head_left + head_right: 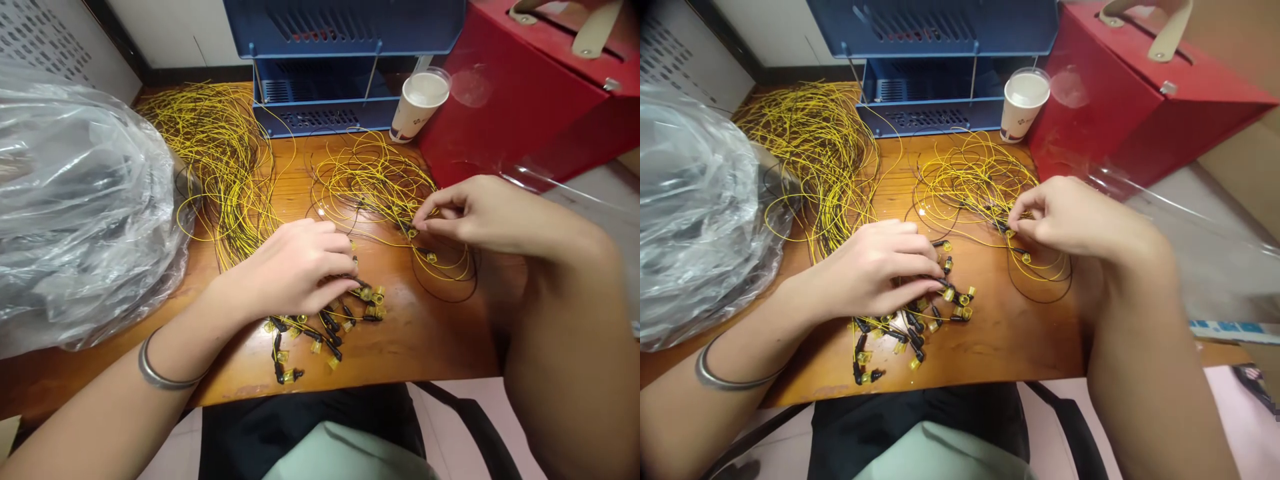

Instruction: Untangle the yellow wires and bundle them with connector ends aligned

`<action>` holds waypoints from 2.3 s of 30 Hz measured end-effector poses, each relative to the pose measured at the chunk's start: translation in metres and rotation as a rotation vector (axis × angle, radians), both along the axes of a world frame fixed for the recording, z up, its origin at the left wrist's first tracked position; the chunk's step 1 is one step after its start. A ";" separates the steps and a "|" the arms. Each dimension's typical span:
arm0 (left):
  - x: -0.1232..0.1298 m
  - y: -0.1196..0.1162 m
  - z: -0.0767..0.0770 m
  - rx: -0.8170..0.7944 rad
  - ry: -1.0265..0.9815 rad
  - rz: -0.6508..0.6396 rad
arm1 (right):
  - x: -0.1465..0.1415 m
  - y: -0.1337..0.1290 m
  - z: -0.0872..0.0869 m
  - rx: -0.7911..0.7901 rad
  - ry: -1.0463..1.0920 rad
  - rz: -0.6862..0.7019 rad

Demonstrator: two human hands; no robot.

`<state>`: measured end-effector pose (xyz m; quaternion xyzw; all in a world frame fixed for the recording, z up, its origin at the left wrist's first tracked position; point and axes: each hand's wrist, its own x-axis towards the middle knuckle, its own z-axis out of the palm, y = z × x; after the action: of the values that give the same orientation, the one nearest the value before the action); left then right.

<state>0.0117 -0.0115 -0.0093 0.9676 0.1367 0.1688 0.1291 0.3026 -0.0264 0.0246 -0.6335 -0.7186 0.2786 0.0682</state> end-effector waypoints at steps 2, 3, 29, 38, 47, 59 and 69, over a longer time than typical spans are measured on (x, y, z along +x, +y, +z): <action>0.000 -0.001 0.001 -0.030 0.015 0.000 | 0.007 -0.001 -0.001 -0.088 -0.085 -0.029; 0.001 -0.001 0.001 -0.037 0.009 0.022 | 0.008 -0.001 -0.002 -0.131 -0.106 -0.026; 0.016 0.010 0.006 0.024 0.196 0.397 | -0.023 0.000 -0.004 -0.033 -0.101 0.055; 0.050 0.015 0.013 0.100 0.379 0.400 | -0.041 0.003 -0.013 0.103 0.072 0.041; 0.044 0.014 0.001 0.141 0.353 0.471 | -0.052 0.004 -0.023 0.089 0.341 -0.004; 0.006 0.016 0.011 -0.031 0.170 0.509 | -0.029 0.003 -0.012 -0.016 -0.234 -0.116; 0.000 0.013 0.020 -0.185 0.072 0.415 | -0.049 -0.011 -0.006 0.472 0.127 0.090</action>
<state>0.0115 0.0020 0.0105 0.9081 0.3521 0.1438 0.1750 0.2537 -0.0369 0.0185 -0.5485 -0.7855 0.1450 0.2470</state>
